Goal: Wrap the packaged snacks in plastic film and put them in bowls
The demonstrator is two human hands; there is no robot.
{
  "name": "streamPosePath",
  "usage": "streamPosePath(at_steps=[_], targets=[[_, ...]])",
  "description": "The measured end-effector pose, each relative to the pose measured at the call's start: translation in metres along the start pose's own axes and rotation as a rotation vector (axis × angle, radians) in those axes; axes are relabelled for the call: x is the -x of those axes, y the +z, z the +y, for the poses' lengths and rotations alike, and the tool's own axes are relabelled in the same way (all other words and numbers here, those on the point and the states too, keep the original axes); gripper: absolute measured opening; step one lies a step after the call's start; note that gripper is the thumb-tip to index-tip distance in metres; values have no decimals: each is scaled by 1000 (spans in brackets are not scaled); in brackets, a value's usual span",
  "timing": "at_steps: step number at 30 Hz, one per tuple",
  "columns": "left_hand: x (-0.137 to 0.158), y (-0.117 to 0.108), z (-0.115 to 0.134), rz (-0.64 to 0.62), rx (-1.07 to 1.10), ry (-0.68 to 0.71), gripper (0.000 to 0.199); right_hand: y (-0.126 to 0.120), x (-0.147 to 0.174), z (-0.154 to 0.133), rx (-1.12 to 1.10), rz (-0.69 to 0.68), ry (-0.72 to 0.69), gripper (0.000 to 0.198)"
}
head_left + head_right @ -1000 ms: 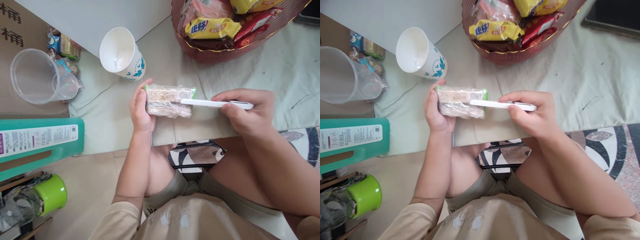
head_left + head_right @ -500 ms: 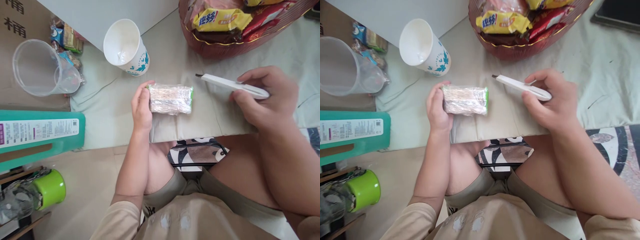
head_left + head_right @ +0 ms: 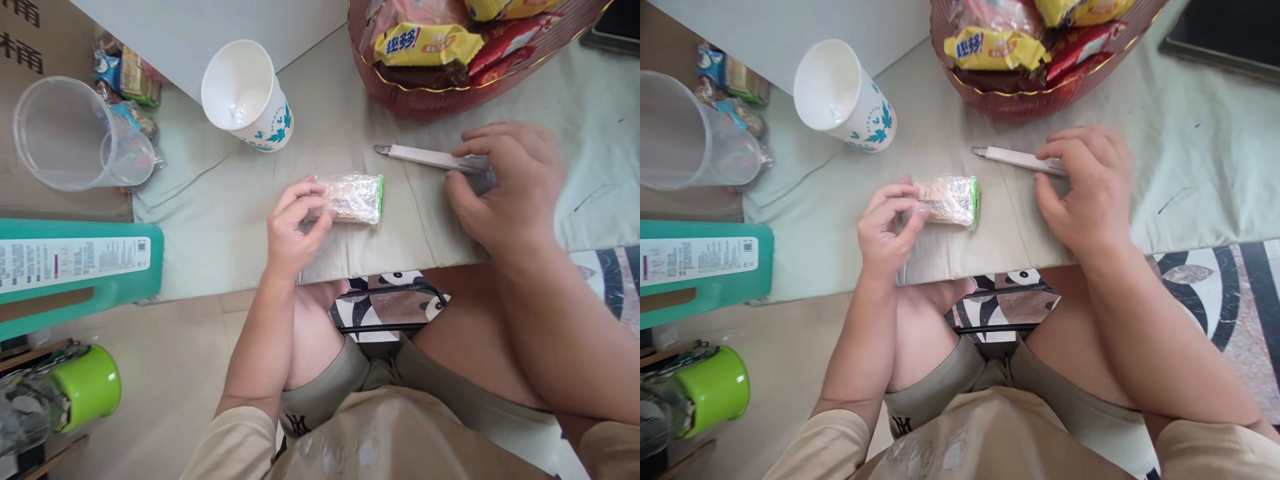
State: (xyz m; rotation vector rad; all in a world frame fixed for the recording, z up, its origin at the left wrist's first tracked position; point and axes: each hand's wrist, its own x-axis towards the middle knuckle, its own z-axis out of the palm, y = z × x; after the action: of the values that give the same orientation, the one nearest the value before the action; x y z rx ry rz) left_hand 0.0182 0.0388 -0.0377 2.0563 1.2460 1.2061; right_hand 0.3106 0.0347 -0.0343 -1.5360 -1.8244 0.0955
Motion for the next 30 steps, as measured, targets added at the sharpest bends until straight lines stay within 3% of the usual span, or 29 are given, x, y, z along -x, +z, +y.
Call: streamPosePath(at_steps=[3, 7, 11, 15, 17, 21, 24, 26, 28, 30], targets=[[-4, 0, 1, 191, 270, -226, 21, 3, 6, -18, -134, -20, -122, 16], [-11, -5, 0, 345, 527, -507, 27, 18, 15, -47, -242, -156, -209, 36], [-13, -14, -3, 462, 637, -618, 39, 25, 14, -58, -212, -213, -63, 10], [-12, -25, -6, 570, 618, -702, 39, 21, 10, -49, -366, -189, 141, 5], [-11, -29, -6, 582, 586, -707, 39, 22, 11, -42, -452, -142, 263, 15], [-8, -34, -11, 528, 480, -683, 31, 23, 16, -33, -460, -125, 335, 49], [-5, -38, -20, 393, 391, -646, 12, 19, 17, -34, -329, -108, 168, 66], [0, -40, -28, 238, 260, -558, 29, 14, 16, -39, -231, -136, 45, 58], [6, -42, -34, 99, 84, -433, 49, 9, 13, -44, -119, -183, -5, 37], [12, -44, -35, 17, -71, -319, 52, 3, 11, -48, -12, -205, -7, 18]])
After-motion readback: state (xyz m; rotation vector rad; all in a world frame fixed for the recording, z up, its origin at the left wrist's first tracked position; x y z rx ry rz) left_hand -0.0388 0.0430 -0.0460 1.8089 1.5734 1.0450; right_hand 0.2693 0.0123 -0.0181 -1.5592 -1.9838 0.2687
